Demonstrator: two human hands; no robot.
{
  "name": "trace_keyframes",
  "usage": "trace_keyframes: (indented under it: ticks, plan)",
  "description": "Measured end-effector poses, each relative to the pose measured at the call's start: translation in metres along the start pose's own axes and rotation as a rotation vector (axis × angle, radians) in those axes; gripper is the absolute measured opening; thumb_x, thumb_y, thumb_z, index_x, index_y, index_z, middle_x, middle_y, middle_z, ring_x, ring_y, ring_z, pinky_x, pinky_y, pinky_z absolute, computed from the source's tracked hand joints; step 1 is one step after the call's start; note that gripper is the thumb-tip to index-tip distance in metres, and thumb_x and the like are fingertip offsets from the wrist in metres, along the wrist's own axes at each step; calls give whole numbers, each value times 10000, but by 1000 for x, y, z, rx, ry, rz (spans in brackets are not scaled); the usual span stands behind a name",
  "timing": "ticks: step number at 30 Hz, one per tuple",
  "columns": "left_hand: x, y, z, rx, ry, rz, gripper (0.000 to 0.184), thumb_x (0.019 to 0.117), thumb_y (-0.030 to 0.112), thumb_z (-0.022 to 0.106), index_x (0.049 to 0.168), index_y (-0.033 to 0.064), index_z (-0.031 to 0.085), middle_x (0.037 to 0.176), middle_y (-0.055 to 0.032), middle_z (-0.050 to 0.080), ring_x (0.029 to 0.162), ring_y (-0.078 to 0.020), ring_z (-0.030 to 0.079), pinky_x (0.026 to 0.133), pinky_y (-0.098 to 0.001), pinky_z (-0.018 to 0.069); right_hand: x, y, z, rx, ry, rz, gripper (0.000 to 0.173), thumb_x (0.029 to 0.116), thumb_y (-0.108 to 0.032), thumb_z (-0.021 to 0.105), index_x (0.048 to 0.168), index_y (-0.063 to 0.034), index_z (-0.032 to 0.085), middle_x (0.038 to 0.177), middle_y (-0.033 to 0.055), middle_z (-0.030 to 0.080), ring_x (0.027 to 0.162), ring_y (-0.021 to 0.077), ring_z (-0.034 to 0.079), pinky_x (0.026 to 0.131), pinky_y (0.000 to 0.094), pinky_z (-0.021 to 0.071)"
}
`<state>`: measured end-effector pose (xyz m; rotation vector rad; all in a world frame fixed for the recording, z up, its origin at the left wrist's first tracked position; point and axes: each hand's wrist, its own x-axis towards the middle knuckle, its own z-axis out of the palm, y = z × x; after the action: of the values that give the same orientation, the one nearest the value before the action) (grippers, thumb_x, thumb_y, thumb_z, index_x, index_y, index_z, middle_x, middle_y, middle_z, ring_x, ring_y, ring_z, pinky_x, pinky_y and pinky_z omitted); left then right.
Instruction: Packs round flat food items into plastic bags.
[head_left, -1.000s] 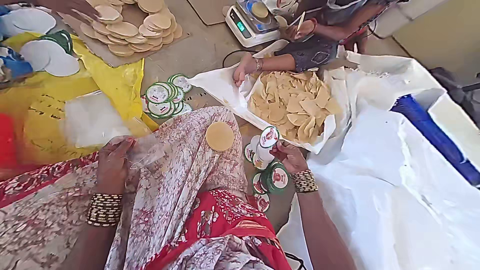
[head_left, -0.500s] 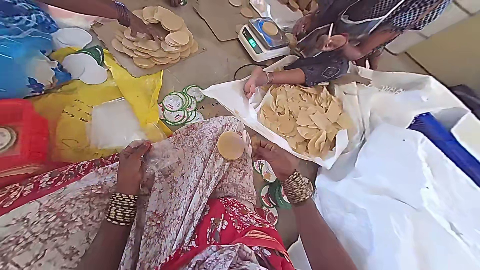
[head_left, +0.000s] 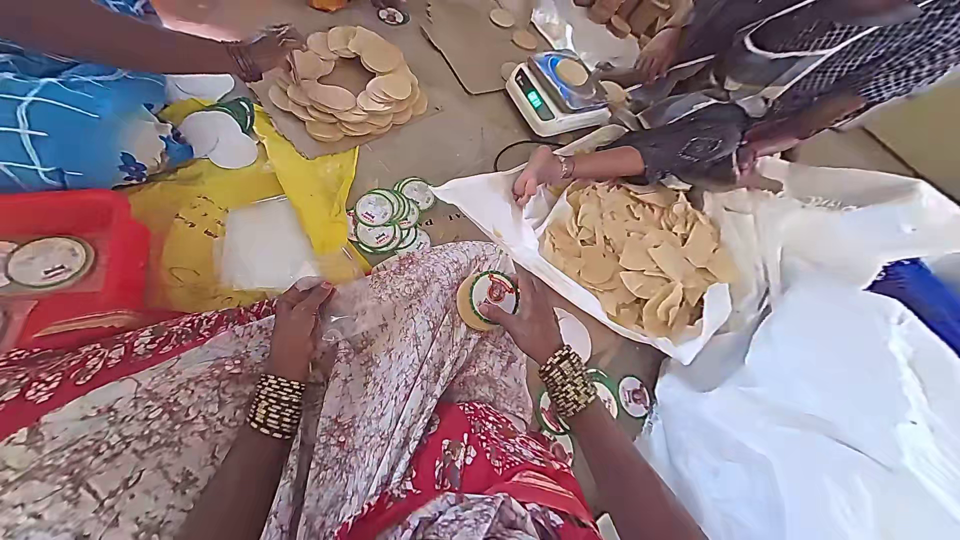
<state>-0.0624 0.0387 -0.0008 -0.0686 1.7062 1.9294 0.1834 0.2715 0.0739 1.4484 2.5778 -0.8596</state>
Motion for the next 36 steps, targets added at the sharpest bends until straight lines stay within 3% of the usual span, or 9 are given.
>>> trace_keyframes:
  ticks: [3,7,10,13,17,20,25,30,36]
  plan:
    - [1,0,2,0,-8,-9,71,988,-32,581,989,30,617,777,32,697,682,-49,675,665,-217,586,0,0,0,76,22,-2,880,796,-494,814,1423,43,510,1386,272,563,1289,406,542,1078,559,425]
    - [1,-1,0,-5,-44,-3,89,991,-35,573,968,37,622,768,21,701,671,-59,677,654,-217,586,14,-3,-5,175,-23,80,782,817,-484,820,1349,18,543,1157,220,663,1034,341,644,926,552,492]
    - [1,-2,-2,11,-88,20,96,959,-56,604,974,38,617,774,19,701,685,-64,677,656,-222,584,25,-7,-9,165,-142,64,708,791,-377,856,1313,7,571,1170,218,666,1082,339,646,961,557,489]
    - [-3,0,-5,153,-230,19,155,918,-53,648,1054,18,628,829,15,696,733,-57,668,695,-226,574,20,-14,-10,483,-241,-28,325,756,-114,852,1038,-32,713,918,46,743,829,104,712,805,313,598]
    - [-8,-1,-3,319,-273,-48,176,945,30,684,1112,-9,643,900,-19,723,802,-62,691,768,-245,587,-8,-25,-24,652,-43,-158,227,748,-74,806,958,-67,720,841,-10,736,759,57,702,736,258,608]
    - [-11,3,-2,346,-296,-44,139,964,98,685,1065,3,670,899,-16,723,805,-57,688,772,-249,585,-20,-18,-26,471,107,-216,319,757,-173,844,1015,-59,694,921,11,708,855,75,676,800,279,569]
    - [-12,6,-3,415,-458,-8,81,942,84,692,1018,57,684,851,31,691,773,-34,657,739,-226,561,-17,-6,-13,100,238,-374,294,852,-174,770,1084,6,767,1050,189,746,1008,341,700,918,567,511]
    - [-9,-4,-11,430,-442,263,85,944,104,666,999,61,714,869,42,700,794,-19,651,756,-211,549,-16,7,-10,638,416,-469,275,788,-169,843,1004,-32,739,963,14,724,921,67,683,853,252,583]
    - [-7,-7,-4,428,-379,367,86,945,86,654,998,34,698,883,37,694,809,0,643,764,-194,545,-10,27,3,472,390,-490,291,808,-245,828,1013,-49,762,1012,57,725,1011,135,638,932,329,506]
